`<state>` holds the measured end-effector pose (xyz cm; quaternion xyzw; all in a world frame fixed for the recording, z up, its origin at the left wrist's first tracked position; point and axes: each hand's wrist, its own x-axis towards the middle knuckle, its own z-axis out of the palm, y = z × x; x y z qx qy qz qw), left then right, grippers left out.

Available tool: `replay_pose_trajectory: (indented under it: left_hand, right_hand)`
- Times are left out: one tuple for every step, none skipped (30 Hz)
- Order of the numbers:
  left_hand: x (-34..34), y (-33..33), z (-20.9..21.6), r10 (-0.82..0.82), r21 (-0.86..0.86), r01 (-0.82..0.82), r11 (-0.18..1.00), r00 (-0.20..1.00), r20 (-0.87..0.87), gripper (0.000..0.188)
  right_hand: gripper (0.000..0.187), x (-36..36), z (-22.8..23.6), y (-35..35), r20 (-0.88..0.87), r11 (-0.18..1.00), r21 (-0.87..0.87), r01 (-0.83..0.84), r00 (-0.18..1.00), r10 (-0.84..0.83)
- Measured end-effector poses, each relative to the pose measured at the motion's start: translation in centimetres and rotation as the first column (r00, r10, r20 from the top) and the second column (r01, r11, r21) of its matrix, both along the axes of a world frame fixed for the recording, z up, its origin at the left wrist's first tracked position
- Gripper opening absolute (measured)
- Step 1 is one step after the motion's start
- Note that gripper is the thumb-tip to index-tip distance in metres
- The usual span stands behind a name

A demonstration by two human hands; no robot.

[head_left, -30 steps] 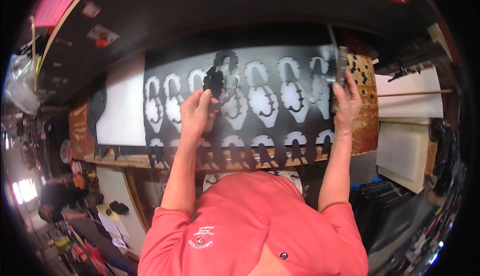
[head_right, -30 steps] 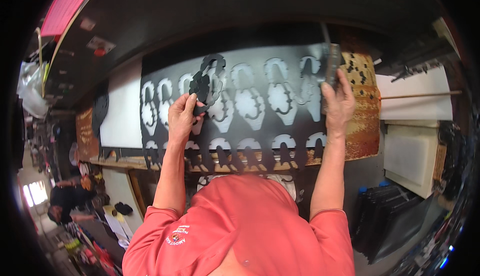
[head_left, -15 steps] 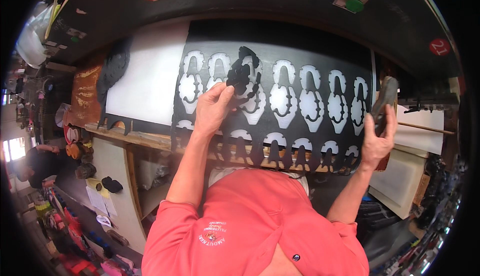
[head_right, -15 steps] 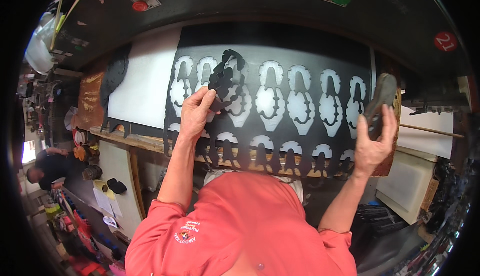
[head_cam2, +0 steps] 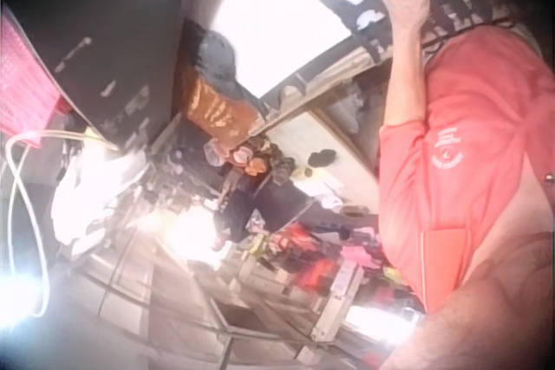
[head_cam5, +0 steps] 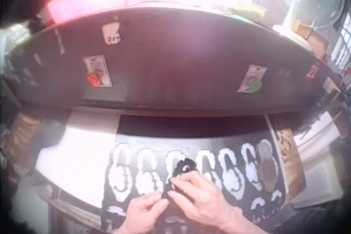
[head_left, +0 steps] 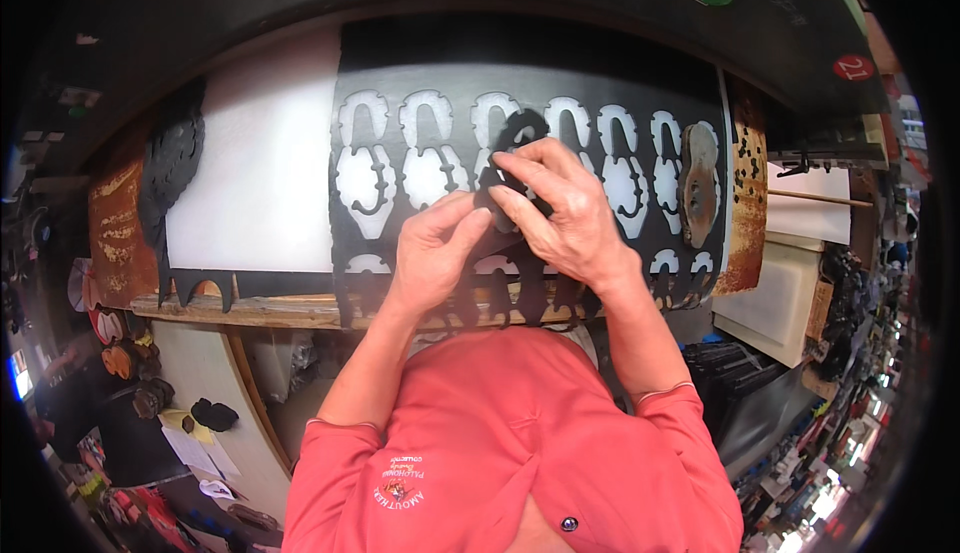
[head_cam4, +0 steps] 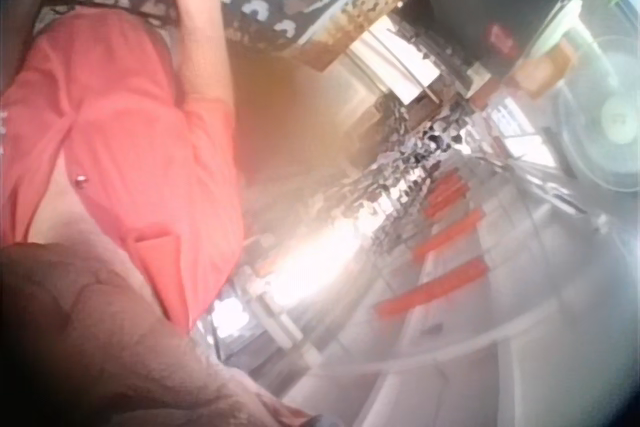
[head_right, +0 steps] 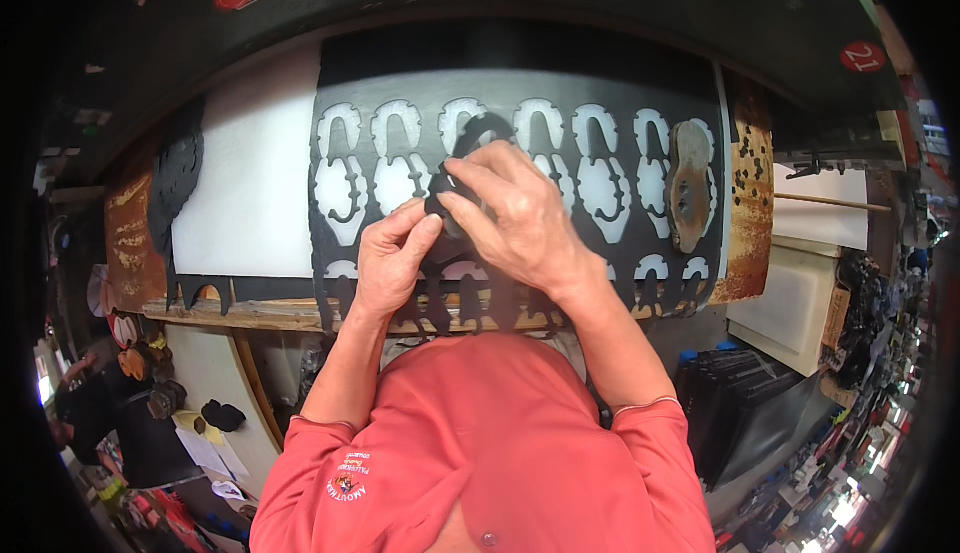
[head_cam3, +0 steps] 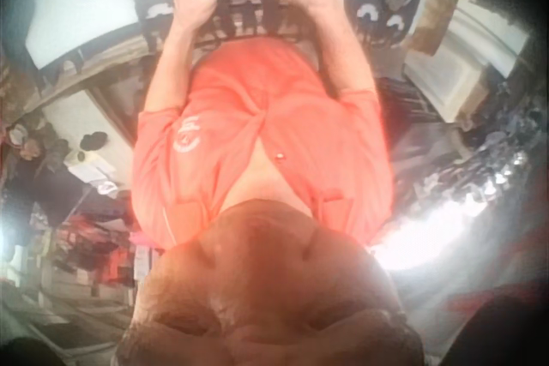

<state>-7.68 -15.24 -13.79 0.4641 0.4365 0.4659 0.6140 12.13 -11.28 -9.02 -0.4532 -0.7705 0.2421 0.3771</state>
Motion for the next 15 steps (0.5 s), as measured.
replay_pose_trajectory:
  left_hand:
    - [-0.3, 0.0, -0.1, 0.043, 0.003, -0.043, 0.999, 0.999, 0.022, 0.023]
    - [-0.8, 0.0, 0.0, 0.031, -0.015, -0.030, 0.999, 0.999, 0.024, 0.023]
    - [-1.3, 0.0, 0.0, 0.022, -0.033, -0.021, 0.999, 0.999, 0.027, 0.023]
    - [-1.7, -0.1, 0.2, 0.019, -0.077, -0.017, 0.997, 1.000, 0.024, 0.023]
    - [-1.9, -0.1, 0.3, 0.015, -0.039, -0.015, 0.999, 1.000, 0.000, 0.022]
    - [-2.0, -0.2, 0.5, 0.014, -0.055, -0.014, 0.998, 1.000, 0.004, 0.021]
    - [-2.0, -0.3, 0.7, 0.026, -0.070, -0.025, 0.997, 1.000, 0.016, 0.020]
    - [-2.0, -0.3, 0.8, 0.037, -0.084, -0.034, 0.996, 0.999, 0.028, 0.018]
    - [-1.9, -0.4, 1.0, 0.068, -0.127, -0.058, 0.990, 0.995, 0.078, 0.018]
    - [-2.0, -0.3, 1.2, 0.082, -0.122, -0.070, 0.990, 0.992, 0.098, 0.019]
    - [-2.1, -0.3, 1.3, 0.096, -0.129, -0.081, 0.988, 0.988, 0.120, 0.019]
    - [-2.3, -0.2, 1.4, 0.110, -0.137, -0.091, 0.986, 0.984, 0.142, 0.019]
    - [-2.6, 0.0, 1.5, 0.097, -0.156, -0.070, 0.985, 0.980, 0.174, 0.020]
    - [-3.0, 0.2, 1.5, 0.086, -0.174, -0.051, 0.983, 0.975, 0.204, 0.021]
    - [-3.4, 0.4, 1.5, 0.080, -0.219, -0.032, 0.975, 0.974, 0.213, 0.022]
  right_hand:
    - [0.029, -0.7, -0.2, 0.0, -0.067, 0.998, -0.069, 0.012, 0.998, -0.016]
    - [0.028, -1.4, -0.4, -0.2, -0.131, 0.990, -0.138, 0.017, 0.991, -0.035]
    - [0.028, -2.0, -0.7, -0.2, -0.200, 0.980, -0.197, 0.014, 0.978, -0.054]
    - [0.020, -2.4, -1.0, -0.3, -0.249, 0.986, -0.159, 0.049, 0.964, -0.089]
    - [0.014, -2.6, -1.2, -0.3, -0.263, 0.986, -0.156, 0.062, 0.959, -0.102]
    - [0.010, -2.7, -1.4, -0.3, -0.301, 0.988, -0.128, 0.086, 0.946, -0.121]
    - [0.012, -3.0, -1.6, -0.5, -0.297, 0.982, -0.134, 0.133, 0.940, -0.168]
    - [0.013, -3.2, -1.7, -0.6, -0.278, 0.988, -0.053, 0.145, 0.948, -0.155]
    - [0.014, -3.4, -1.8, -0.6, -0.247, 0.988, 0.027, 0.151, 0.959, -0.140]
    - [0.016, -3.5, -1.8, -0.6, -0.215, 0.983, 0.107, 0.151, 0.969, -0.125]
    - [0.018, -3.6, -1.9, -0.6, -0.195, 0.979, 0.150, 0.140, 0.975, -0.109]
    - [0.018, -3.7, -1.8, -0.6, -0.192, 0.980, 0.159, 0.116, 0.978, -0.084]
    - [0.018, -3.7, -1.6, -0.6, -0.202, 0.982, 0.158, 0.107, 0.977, -0.074]
    - [0.018, -3.7, -1.4, -0.6, -0.197, 0.986, 0.135, 0.102, 0.978, -0.074]
    - [0.013, -3.5, -1.0, -0.7, -0.291, 0.994, 0.015, 0.111, 0.951, -0.102]
